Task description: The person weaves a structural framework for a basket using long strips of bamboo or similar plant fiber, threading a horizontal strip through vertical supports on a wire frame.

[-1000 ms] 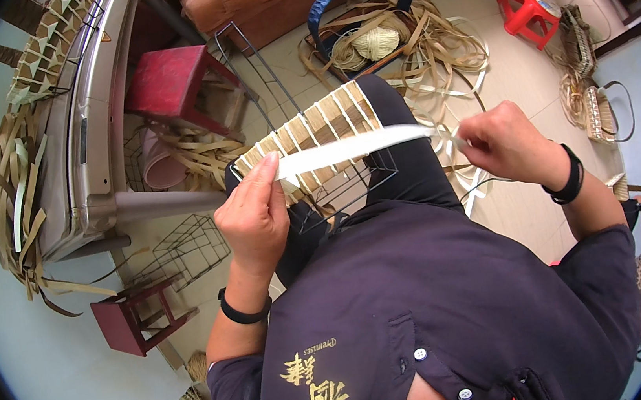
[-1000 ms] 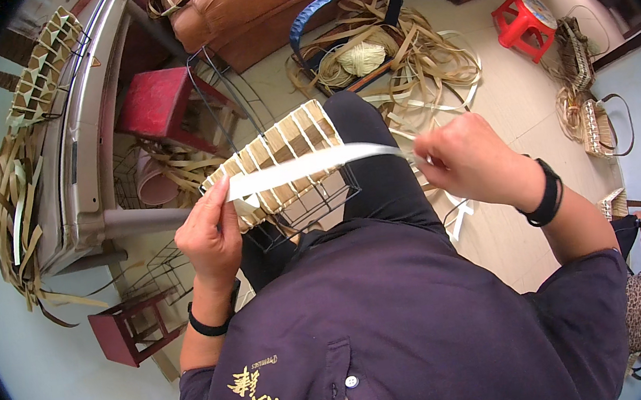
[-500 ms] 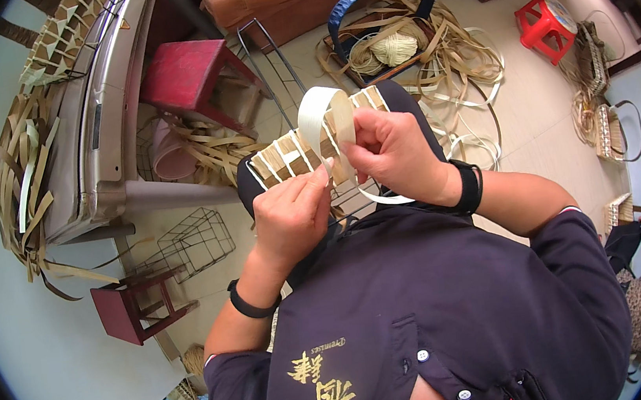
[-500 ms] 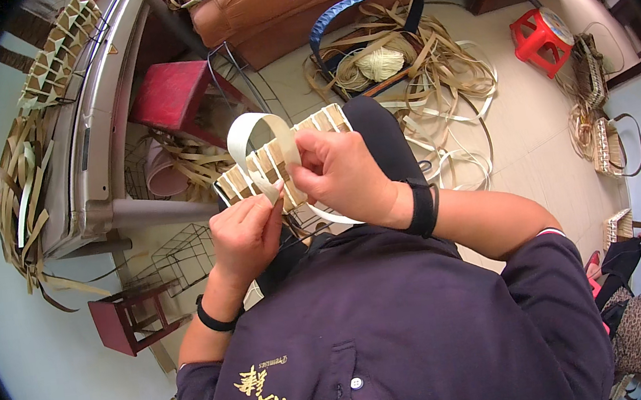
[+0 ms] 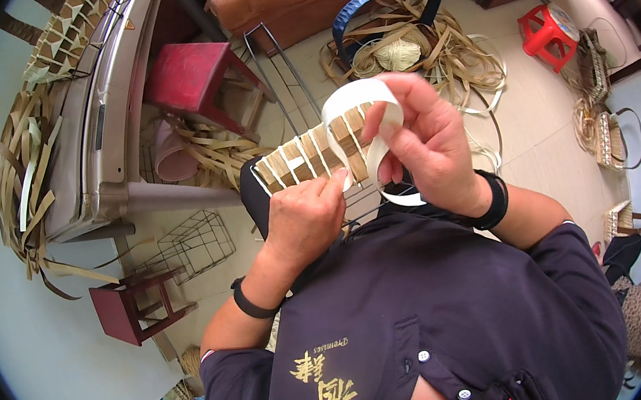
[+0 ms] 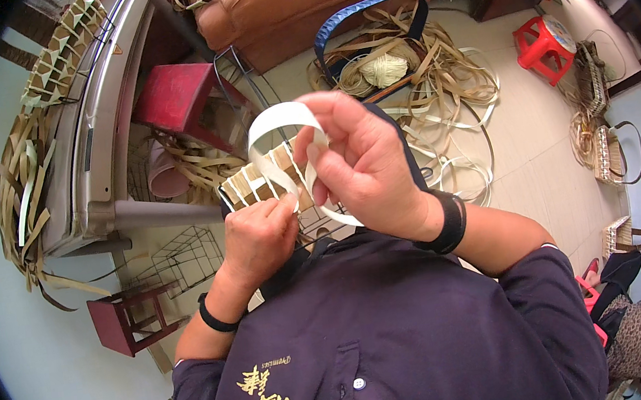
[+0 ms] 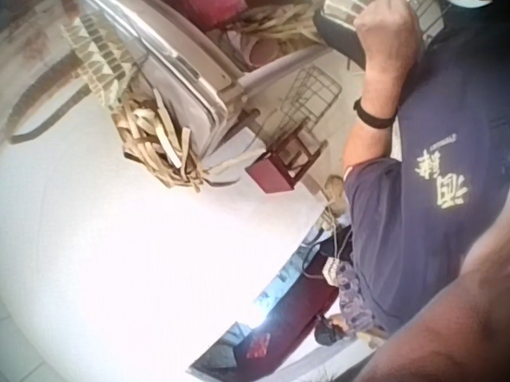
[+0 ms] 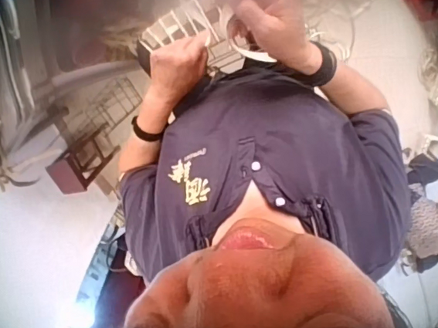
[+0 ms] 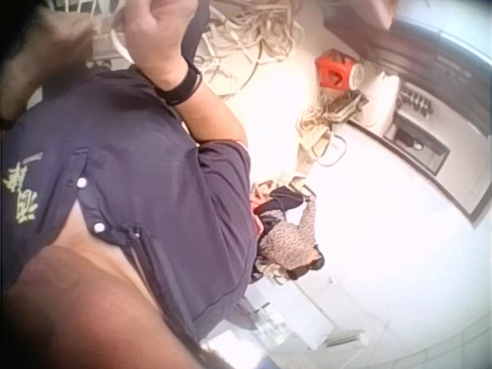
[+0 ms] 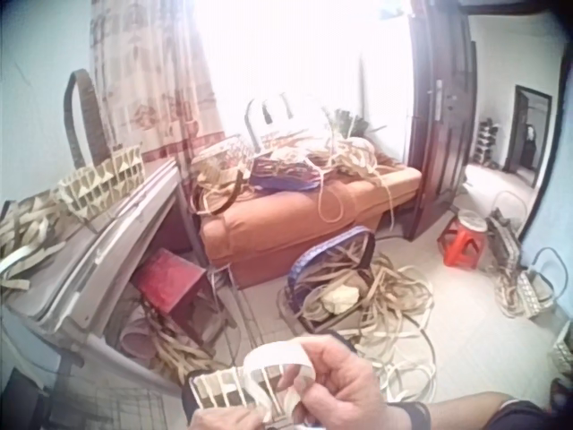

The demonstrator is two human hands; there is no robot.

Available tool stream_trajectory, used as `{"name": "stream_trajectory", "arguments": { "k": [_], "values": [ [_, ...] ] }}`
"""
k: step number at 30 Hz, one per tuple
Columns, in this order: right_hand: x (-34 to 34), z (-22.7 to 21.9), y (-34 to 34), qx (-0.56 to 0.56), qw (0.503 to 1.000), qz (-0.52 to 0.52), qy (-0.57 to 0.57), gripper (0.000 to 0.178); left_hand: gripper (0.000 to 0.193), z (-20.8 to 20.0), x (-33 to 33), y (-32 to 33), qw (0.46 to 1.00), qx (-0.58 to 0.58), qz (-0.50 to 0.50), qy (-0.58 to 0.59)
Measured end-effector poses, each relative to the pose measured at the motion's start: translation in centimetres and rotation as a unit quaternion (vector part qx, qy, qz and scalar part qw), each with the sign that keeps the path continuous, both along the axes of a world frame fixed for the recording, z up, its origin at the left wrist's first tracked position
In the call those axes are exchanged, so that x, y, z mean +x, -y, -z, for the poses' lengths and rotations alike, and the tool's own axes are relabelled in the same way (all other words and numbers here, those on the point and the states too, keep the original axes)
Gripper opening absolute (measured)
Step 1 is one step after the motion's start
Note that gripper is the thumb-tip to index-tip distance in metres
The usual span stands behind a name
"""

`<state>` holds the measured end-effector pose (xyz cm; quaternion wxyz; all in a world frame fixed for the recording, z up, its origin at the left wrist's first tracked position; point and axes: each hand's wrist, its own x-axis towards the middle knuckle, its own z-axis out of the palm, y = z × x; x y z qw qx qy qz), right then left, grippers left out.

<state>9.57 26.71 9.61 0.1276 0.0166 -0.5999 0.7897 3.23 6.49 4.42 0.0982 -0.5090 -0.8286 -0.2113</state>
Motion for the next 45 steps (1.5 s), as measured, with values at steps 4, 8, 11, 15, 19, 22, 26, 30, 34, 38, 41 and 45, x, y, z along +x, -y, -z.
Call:
{"name": "stream_trajectory", "arguments": {
  "k": [4,8,11,15,19,22,26,30,34,38,41,45],
  "values": [
    [-1.0,-1.4,-1.7,-0.035,0.995,0.010,-0.098,0.049,0.024,-0.1,0.2,-0.1,1.000,-0.028,0.010,-0.003],
    [-1.5,-2.3,-3.6,0.003,0.995,0.010,-0.102,0.041,0.026,0.0,0.3,0.1,0.999,-0.040,0.019,0.020],
    [-1.3,-3.0,-5.1,0.093,0.990,0.022,-0.099,0.027,0.027,-0.2,0.4,0.1,0.999,-0.039,0.017,0.022],
    [-1.1,-4.8,-6.4,0.173,0.977,0.009,-0.125,0.012,0.027,-0.3,0.5,0.4,0.998,-0.052,0.019,0.030],
    [-1.1,-4.9,-6.7,-0.042,0.984,-0.153,-0.078,0.009,0.029,-0.2,0.5,0.5,0.996,-0.062,0.024,0.053],
    [-1.3,-4.0,-6.2,-0.024,0.987,-0.154,-0.042,0.012,0.041,-1.3,0.2,0.7,0.988,-0.083,0.037,0.125],
    [-1.2,-3.6,-4.7,0.009,0.979,-0.203,0.032,0.009,0.070,-4.1,-1.9,0.8,0.905,0.102,0.093,0.403],
    [-1.6,-3.0,-3.1,0.067,0.963,-0.261,-0.013,0.010,0.044,-5.0,-2.0,0.0,0.780,0.165,0.120,0.591],
    [-1.8,-2.4,-2.5,-0.029,0.967,-0.254,-0.011,0.012,0.032,-4.0,-2.8,0.1,0.662,0.160,0.158,0.715],
    [-1.9,-0.5,-1.1,-0.050,0.996,-0.042,0.053,0.034,0.027,-3.7,-2.9,0.0,0.666,0.228,0.096,0.704],
    [-0.7,0.4,0.1,0.007,0.988,-0.112,0.103,0.017,0.023,-3.3,-2.2,-0.1,0.730,0.258,0.043,0.632],
    [-0.8,1.7,0.2,0.097,0.986,-0.071,0.115,0.020,0.018,-3.8,-3.2,0.7,0.874,0.105,-0.015,0.474]
  ]
}}
